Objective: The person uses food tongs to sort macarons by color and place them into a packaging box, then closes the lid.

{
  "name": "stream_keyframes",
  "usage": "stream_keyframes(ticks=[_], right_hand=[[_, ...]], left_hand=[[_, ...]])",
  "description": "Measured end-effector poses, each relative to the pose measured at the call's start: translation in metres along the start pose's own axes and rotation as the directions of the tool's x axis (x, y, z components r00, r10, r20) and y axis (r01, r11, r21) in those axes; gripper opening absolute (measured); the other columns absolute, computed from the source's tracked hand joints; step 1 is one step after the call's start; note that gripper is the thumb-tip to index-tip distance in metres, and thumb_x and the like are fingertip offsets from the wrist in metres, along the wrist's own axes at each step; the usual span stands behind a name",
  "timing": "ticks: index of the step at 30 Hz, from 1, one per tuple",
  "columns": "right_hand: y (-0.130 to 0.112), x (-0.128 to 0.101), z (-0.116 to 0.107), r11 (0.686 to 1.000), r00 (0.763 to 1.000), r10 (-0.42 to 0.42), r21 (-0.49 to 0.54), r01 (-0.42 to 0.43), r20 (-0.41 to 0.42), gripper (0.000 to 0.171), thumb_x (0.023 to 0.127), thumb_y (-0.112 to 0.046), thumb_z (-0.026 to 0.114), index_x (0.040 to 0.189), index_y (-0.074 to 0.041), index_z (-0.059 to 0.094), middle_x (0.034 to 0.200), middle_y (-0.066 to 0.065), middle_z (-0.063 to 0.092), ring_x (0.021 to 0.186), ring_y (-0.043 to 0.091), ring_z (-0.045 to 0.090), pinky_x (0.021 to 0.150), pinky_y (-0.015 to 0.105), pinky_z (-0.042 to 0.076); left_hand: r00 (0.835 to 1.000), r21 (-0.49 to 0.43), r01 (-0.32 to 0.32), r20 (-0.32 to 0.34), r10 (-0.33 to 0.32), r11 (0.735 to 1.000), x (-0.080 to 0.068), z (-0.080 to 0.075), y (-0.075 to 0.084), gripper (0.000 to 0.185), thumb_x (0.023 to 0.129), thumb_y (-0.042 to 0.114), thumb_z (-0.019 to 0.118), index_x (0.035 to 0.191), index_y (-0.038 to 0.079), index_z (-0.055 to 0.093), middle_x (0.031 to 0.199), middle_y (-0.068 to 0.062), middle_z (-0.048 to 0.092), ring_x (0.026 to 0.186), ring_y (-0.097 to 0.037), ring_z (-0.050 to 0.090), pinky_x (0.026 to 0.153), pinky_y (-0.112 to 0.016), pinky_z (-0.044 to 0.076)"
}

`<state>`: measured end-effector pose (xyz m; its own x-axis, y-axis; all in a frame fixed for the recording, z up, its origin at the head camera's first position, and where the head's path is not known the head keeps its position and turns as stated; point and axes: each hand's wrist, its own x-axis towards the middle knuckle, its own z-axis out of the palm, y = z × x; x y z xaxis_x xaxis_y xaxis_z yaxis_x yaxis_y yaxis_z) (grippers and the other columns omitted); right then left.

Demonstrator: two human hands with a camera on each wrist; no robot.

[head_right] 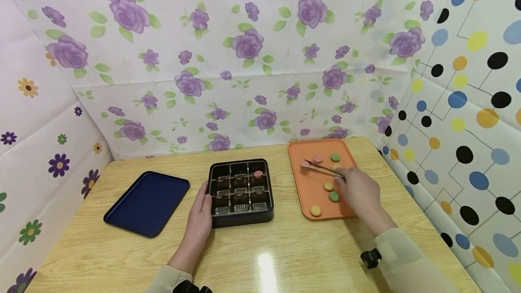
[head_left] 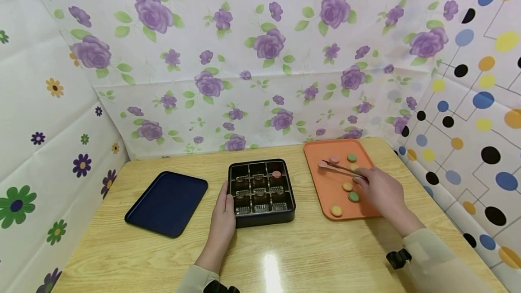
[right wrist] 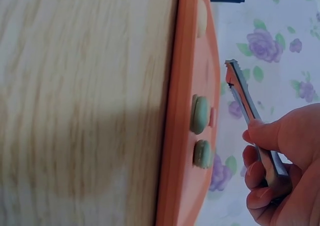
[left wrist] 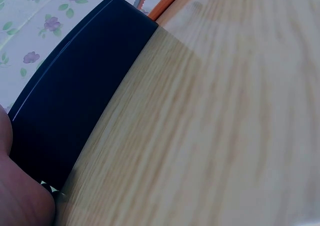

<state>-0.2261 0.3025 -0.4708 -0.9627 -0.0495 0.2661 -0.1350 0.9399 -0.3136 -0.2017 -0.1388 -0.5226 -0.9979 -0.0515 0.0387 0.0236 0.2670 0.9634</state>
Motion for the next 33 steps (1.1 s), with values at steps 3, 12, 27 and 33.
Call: stream_keyframes(ticks=[3, 12, 27, 33], right_hand=[[-0.005, -0.001, -0.003, 1.0, 1.0, -0.015, 0.007, 0.015, -0.011, 0.03, 0.108, -0.022, 0.076, 0.135, -0.008, 0.078, 0.096, 0.01, 0.071, 0.064, 0.02, 0.06, 0.05, 0.037, 0.044], [-0.022, -0.002, -0.011, 0.998, 0.998, -0.056, 0.014, 0.057, -0.018, 0.03, 0.108, -0.022, 0.077, 0.135, -0.008, 0.079, 0.096, 0.009, 0.072, 0.059, 0.015, 0.053, 0.049, 0.036, 0.041], [-0.056, -0.006, -0.017, 0.988, 0.989, -0.147, 0.041, 0.148, -0.021, 0.022, 0.109, -0.021, 0.076, 0.127, -0.011, 0.081, 0.088, -0.001, 0.067, 0.062, 0.011, 0.053, 0.052, 0.035, 0.043], [-0.069, -0.007, -0.016, 0.981, 0.98, -0.193, 0.005, 0.194, -0.039, 0.026, 0.107, -0.024, 0.078, 0.129, -0.013, 0.082, 0.092, 0.0, 0.071, 0.06, 0.008, 0.05, 0.051, 0.032, 0.04]], left_hand=[[1.0, -0.001, -0.001, -0.001, 0.001, 1.0, 0.001, 0.0, 0.0, 0.058, 0.125, 0.031, 0.031, 0.18, 0.019, 0.016, 0.184, -0.008, 0.014, 0.168, -0.037, 0.014, 0.132, -0.065, 0.019], [1.0, -0.004, 0.003, -0.003, -0.003, 1.0, 0.001, 0.0, 0.0, 0.058, 0.125, 0.028, 0.03, 0.18, 0.019, 0.016, 0.184, -0.006, 0.014, 0.168, -0.036, 0.014, 0.133, -0.063, 0.019], [1.0, -0.007, 0.009, 0.006, -0.009, 1.0, -0.001, 0.001, 0.001, 0.058, 0.125, 0.029, 0.03, 0.18, 0.019, 0.015, 0.184, -0.009, 0.014, 0.168, -0.038, 0.013, 0.132, -0.065, 0.018], [1.0, 0.003, 0.01, 0.003, -0.01, 1.0, 0.0, 0.001, 0.003, 0.058, 0.125, 0.03, 0.031, 0.18, 0.021, 0.016, 0.184, -0.008, 0.014, 0.168, -0.038, 0.014, 0.132, -0.065, 0.019]])
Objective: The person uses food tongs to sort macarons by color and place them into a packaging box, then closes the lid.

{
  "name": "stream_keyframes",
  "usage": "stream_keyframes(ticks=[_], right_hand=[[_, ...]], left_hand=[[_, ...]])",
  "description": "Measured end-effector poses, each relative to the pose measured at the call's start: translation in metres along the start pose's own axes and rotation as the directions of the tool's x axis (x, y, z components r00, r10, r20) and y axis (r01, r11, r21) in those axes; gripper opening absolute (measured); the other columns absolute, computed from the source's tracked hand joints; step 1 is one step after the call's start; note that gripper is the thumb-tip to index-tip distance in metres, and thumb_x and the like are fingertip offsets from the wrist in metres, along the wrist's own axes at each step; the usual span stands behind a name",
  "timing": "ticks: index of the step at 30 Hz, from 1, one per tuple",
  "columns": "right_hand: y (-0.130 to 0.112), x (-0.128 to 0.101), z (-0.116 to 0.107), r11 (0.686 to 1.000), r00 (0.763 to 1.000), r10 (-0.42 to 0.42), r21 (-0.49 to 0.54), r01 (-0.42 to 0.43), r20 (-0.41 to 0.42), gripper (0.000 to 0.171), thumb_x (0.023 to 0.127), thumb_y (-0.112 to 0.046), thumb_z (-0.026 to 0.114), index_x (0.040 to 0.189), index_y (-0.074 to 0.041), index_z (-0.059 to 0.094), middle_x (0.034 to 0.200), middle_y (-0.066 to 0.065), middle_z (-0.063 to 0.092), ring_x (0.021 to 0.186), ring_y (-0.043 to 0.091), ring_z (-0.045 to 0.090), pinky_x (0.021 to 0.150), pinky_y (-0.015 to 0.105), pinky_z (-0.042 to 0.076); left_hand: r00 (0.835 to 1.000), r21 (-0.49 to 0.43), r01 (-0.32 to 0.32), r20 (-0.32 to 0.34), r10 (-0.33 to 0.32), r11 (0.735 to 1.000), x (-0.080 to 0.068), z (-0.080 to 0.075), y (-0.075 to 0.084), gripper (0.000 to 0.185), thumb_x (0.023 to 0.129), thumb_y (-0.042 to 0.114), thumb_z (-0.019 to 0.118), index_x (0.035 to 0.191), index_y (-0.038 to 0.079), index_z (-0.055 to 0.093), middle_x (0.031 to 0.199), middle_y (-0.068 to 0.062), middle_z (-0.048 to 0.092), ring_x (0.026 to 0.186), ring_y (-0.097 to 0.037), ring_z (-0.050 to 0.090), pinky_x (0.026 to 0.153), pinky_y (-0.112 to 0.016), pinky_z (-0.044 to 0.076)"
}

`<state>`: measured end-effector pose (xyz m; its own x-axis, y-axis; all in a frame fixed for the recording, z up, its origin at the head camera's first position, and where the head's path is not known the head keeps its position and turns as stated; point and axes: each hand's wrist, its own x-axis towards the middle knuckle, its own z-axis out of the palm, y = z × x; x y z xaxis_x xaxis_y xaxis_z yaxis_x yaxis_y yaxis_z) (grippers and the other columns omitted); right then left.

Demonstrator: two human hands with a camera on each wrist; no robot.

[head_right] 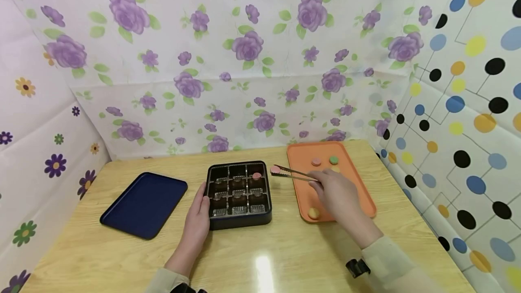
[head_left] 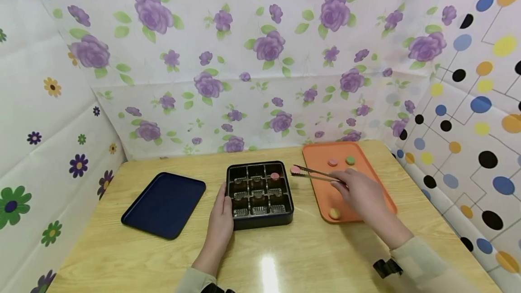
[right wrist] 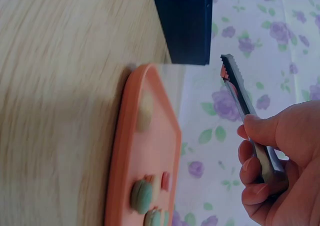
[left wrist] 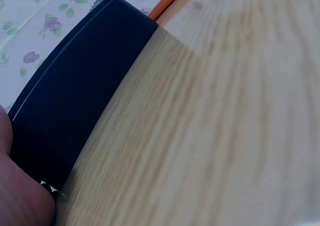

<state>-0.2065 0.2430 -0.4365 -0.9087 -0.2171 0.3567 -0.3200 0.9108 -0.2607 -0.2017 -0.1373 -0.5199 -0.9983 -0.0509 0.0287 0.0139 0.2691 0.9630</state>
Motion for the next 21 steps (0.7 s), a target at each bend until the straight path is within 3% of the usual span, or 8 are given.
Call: stream_keyframes(ticks=[11, 21], right_hand=[[-0.023, -0.002, 0.009, 0.998, 0.998, -0.057, 0.003, 0.057, -0.029, 0.023, 0.104, -0.023, 0.081, 0.127, -0.018, 0.083, 0.106, 0.004, 0.077, 0.073, 0.018, 0.067, 0.057, 0.035, 0.051], [-0.035, 0.002, 0.021, 0.995, 0.994, -0.102, -0.012, 0.102, -0.037, 0.023, 0.103, -0.021, 0.082, 0.126, -0.017, 0.083, 0.092, -0.003, 0.07, 0.065, 0.009, 0.053, 0.051, 0.029, 0.04]], left_hand=[[1.0, -0.009, 0.009, 0.013, -0.009, 1.0, -0.002, -0.001, 0.001, 0.058, 0.125, 0.031, 0.03, 0.18, 0.021, 0.015, 0.184, -0.008, 0.013, 0.168, -0.039, 0.014, 0.131, -0.066, 0.019], [1.0, 0.0, 0.006, 0.007, -0.006, 1.0, -0.001, -0.002, 0.0, 0.058, 0.125, 0.029, 0.03, 0.18, 0.02, 0.015, 0.184, -0.01, 0.014, 0.168, -0.039, 0.014, 0.131, -0.066, 0.019]])
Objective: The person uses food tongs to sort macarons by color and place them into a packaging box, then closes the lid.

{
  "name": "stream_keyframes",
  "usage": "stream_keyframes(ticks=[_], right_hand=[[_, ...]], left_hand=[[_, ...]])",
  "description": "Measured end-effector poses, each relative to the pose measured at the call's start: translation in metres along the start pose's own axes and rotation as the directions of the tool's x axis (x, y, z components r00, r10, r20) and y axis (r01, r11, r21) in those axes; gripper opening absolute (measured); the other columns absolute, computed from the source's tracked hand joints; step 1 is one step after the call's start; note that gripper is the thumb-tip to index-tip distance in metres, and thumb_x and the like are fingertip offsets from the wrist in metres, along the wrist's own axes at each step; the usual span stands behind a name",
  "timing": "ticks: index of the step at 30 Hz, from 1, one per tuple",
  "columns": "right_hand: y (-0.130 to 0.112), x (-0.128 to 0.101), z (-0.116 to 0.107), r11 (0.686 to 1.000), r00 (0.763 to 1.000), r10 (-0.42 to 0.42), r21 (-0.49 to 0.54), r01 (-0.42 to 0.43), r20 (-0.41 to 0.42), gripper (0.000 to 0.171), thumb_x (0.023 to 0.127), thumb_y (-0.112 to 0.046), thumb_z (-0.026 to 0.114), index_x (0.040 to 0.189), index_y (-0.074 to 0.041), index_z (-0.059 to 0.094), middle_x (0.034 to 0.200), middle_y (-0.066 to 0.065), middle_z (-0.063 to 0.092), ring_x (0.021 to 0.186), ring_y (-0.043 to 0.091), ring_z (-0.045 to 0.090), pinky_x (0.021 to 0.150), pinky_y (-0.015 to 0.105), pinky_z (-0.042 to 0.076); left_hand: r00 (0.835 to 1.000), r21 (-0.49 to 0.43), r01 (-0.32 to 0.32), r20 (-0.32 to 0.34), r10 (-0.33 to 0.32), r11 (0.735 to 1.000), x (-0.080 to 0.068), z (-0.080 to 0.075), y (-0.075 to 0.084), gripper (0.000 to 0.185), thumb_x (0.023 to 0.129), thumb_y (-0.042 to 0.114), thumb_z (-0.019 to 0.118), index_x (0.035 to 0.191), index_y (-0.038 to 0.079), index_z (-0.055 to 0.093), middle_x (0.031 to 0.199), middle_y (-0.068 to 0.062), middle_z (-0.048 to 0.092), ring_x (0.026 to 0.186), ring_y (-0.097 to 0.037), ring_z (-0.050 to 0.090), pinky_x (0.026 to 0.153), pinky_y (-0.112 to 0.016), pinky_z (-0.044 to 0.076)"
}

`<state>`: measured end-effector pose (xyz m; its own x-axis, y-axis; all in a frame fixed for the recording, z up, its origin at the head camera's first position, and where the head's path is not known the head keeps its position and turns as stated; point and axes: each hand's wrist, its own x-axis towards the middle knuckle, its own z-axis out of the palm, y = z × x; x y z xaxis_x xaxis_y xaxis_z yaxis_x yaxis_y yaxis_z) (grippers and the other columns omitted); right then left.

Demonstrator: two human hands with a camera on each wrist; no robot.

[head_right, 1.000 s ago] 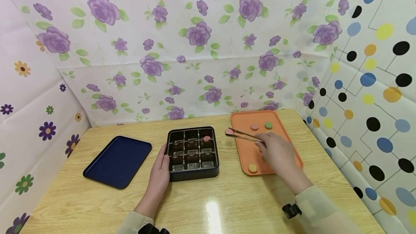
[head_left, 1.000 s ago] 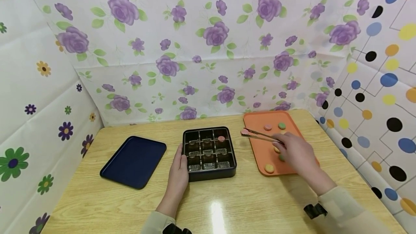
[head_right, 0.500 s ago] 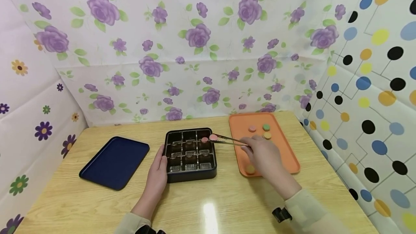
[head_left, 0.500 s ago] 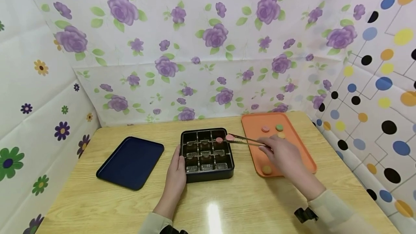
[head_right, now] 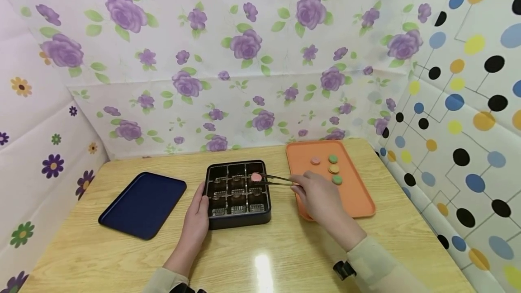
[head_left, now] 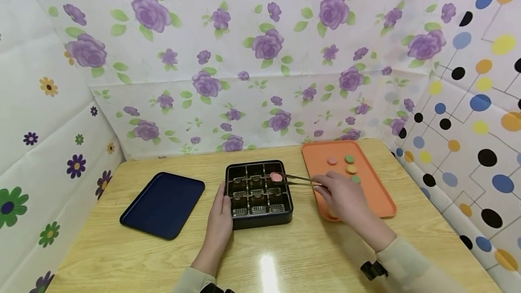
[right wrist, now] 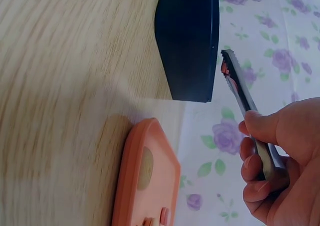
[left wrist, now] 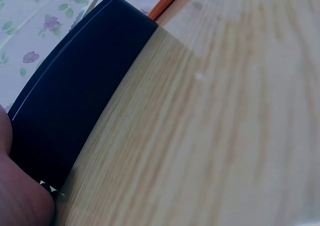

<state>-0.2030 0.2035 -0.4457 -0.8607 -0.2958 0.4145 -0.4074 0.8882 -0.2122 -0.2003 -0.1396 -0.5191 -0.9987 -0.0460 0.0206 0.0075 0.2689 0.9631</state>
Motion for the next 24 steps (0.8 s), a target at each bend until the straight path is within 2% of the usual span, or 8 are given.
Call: stream_keyframes(ticks=[6, 24], right_hand=[[-0.0024, 0.0024, 0.0027, 1.0, 1.0, 0.009, 0.018, -0.01, 0.024, 0.022, 0.104, -0.018, 0.082, 0.125, -0.016, 0.084, 0.089, -0.004, 0.067, 0.061, 0.007, 0.046, 0.049, 0.028, 0.036], [-0.0052, 0.0071, 0.0035, 1.0, 0.996, 0.022, 0.0, -0.022, 0.083, 0.023, 0.105, -0.022, 0.081, 0.126, -0.017, 0.083, 0.09, -0.005, 0.066, 0.064, 0.006, 0.049, 0.052, 0.028, 0.039]], left_hand=[[1.0, 0.005, 0.01, -0.006, -0.009, 1.0, -0.0009, 0.0007, 0.0, 0.058, 0.125, 0.029, 0.031, 0.18, 0.021, 0.016, 0.184, -0.01, 0.015, 0.167, -0.04, 0.015, 0.131, -0.067, 0.019], [1.0, 0.004, -0.001, -0.003, 0.001, 1.0, 0.0006, 0.0005, -0.0003, 0.058, 0.124, 0.031, 0.03, 0.18, 0.021, 0.016, 0.184, -0.009, 0.015, 0.168, -0.038, 0.014, 0.132, -0.066, 0.019]])
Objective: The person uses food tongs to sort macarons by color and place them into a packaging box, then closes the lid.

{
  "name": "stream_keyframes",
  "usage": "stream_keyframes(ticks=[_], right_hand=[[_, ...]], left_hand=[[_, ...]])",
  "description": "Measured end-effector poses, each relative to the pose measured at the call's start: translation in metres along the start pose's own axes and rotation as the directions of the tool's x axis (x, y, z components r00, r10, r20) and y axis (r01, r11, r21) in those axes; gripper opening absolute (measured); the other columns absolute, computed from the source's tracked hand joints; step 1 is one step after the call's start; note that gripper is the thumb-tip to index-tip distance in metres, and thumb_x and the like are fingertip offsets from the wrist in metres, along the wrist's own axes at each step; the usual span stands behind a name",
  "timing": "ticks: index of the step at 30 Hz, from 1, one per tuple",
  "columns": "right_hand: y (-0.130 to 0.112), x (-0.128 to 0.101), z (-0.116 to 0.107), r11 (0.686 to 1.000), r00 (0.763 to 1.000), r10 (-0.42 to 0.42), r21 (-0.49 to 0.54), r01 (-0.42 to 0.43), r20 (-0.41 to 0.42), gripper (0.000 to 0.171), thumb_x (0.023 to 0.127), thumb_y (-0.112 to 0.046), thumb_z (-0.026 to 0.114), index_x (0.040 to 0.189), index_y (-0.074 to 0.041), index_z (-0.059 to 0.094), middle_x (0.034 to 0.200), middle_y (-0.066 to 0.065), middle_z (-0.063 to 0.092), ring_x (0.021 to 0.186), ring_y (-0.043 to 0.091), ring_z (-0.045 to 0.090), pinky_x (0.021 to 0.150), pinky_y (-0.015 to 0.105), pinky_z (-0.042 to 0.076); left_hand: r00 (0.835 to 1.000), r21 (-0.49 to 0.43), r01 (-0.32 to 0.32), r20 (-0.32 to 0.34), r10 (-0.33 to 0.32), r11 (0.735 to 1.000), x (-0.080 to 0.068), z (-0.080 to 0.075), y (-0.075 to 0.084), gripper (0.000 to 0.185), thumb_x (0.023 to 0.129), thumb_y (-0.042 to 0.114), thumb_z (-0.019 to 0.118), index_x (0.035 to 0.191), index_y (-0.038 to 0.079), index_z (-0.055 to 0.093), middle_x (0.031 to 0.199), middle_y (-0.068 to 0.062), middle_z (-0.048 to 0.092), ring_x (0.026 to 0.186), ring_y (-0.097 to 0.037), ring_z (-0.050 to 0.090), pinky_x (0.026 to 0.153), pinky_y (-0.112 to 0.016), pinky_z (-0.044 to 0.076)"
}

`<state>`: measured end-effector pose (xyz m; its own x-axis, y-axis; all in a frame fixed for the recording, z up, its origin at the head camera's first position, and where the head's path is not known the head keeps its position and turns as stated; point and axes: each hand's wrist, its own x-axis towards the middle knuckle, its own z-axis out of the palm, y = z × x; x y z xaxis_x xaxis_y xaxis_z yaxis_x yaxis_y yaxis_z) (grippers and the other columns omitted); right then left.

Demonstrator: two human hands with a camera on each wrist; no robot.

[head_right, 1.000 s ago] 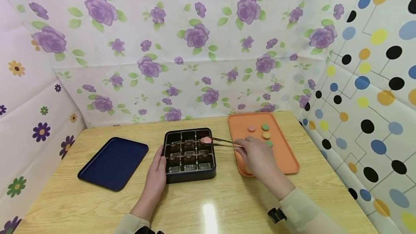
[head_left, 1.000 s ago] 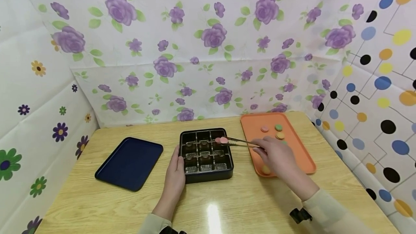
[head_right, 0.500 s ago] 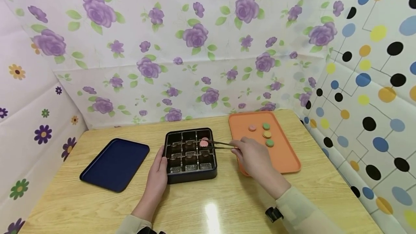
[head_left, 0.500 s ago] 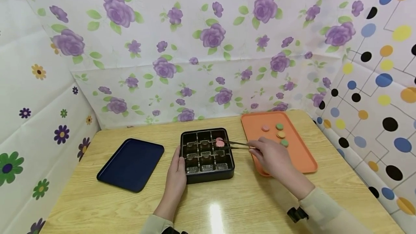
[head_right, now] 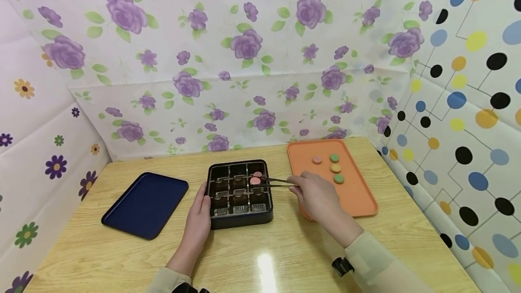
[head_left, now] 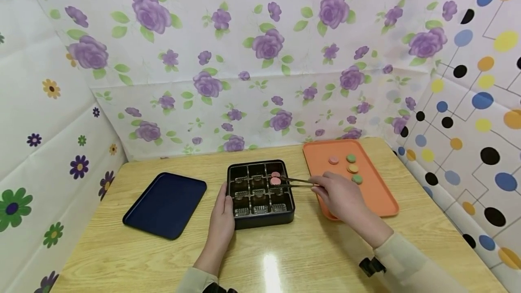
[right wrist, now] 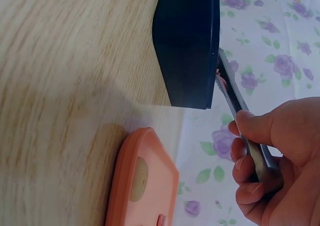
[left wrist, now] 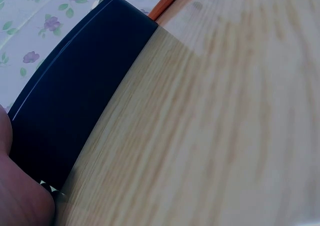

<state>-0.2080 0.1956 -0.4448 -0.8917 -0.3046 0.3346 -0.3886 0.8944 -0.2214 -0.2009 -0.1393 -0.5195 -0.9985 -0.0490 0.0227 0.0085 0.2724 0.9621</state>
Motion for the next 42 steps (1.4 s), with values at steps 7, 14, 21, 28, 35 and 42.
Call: stream_keyframes(ticks=[7, 14, 21, 28, 35, 42], right_hand=[[0.0, 0.0, -0.002, 1.0, 1.0, -0.02, -0.003, 0.02, -0.01, 0.021, 0.103, -0.018, 0.083, 0.124, -0.015, 0.084, 0.089, -0.004, 0.067, 0.064, 0.007, 0.05, 0.051, 0.028, 0.039], [0.001, -0.001, -0.002, 0.999, 1.0, -0.025, -0.019, 0.025, -0.001, 0.021, 0.103, -0.019, 0.083, 0.124, -0.015, 0.084, 0.09, -0.002, 0.069, 0.064, 0.007, 0.051, 0.051, 0.028, 0.04], [0.001, -0.001, -0.003, 1.0, 1.0, -0.023, -0.02, 0.023, 0.003, 0.02, 0.104, -0.019, 0.082, 0.124, -0.016, 0.084, 0.09, -0.003, 0.068, 0.063, 0.008, 0.051, 0.049, 0.029, 0.038], [0.001, -0.001, -0.004, 1.0, 1.0, -0.025, -0.015, 0.025, 0.006, 0.022, 0.104, -0.019, 0.081, 0.126, -0.016, 0.083, 0.091, -0.003, 0.068, 0.063, 0.007, 0.049, 0.049, 0.029, 0.035], [0.002, -0.004, -0.004, 1.0, 1.0, -0.004, -0.002, 0.004, 0.001, 0.026, 0.105, -0.021, 0.081, 0.131, -0.016, 0.082, 0.092, -0.003, 0.067, 0.061, 0.008, 0.047, 0.048, 0.028, 0.035], [0.012, -0.009, -0.005, 0.998, 0.998, 0.059, 0.015, -0.059, -0.004, 0.032, 0.107, -0.025, 0.078, 0.139, -0.019, 0.078, 0.098, 0.001, 0.07, 0.062, 0.009, 0.049, 0.049, 0.031, 0.038]], left_hand=[[1.0, -0.005, -0.002, 0.003, 0.002, 1.0, 0.0, -0.001, 0.0, 0.058, 0.125, 0.031, 0.031, 0.18, 0.021, 0.016, 0.184, -0.009, 0.015, 0.168, -0.039, 0.014, 0.132, -0.066, 0.019], [1.0, -0.007, -0.005, 0.0, 0.005, 1.0, 0.0, 0.0, -0.001, 0.058, 0.124, 0.033, 0.031, 0.18, 0.021, 0.017, 0.184, -0.008, 0.015, 0.168, -0.038, 0.014, 0.132, -0.066, 0.019], [1.0, -0.007, -0.002, 0.003, 0.002, 1.0, 0.001, 0.001, -0.001, 0.058, 0.124, 0.033, 0.031, 0.18, 0.022, 0.017, 0.184, -0.008, 0.015, 0.168, -0.038, 0.013, 0.132, -0.066, 0.019], [1.0, -0.001, -0.006, -0.002, 0.006, 1.0, 0.001, -0.001, 0.001, 0.058, 0.124, 0.033, 0.031, 0.18, 0.022, 0.017, 0.184, -0.008, 0.015, 0.168, -0.038, 0.014, 0.132, -0.066, 0.019], [1.0, -0.004, 0.001, -0.004, -0.001, 1.0, 0.0, 0.0, 0.0, 0.058, 0.124, 0.033, 0.031, 0.18, 0.021, 0.017, 0.184, -0.009, 0.015, 0.168, -0.038, 0.014, 0.132, -0.066, 0.019], [1.0, -0.005, -0.008, -0.008, 0.008, 1.0, 0.0, 0.001, 0.0, 0.058, 0.124, 0.03, 0.03, 0.18, 0.019, 0.017, 0.184, -0.01, 0.016, 0.168, -0.039, 0.015, 0.132, -0.066, 0.019]])
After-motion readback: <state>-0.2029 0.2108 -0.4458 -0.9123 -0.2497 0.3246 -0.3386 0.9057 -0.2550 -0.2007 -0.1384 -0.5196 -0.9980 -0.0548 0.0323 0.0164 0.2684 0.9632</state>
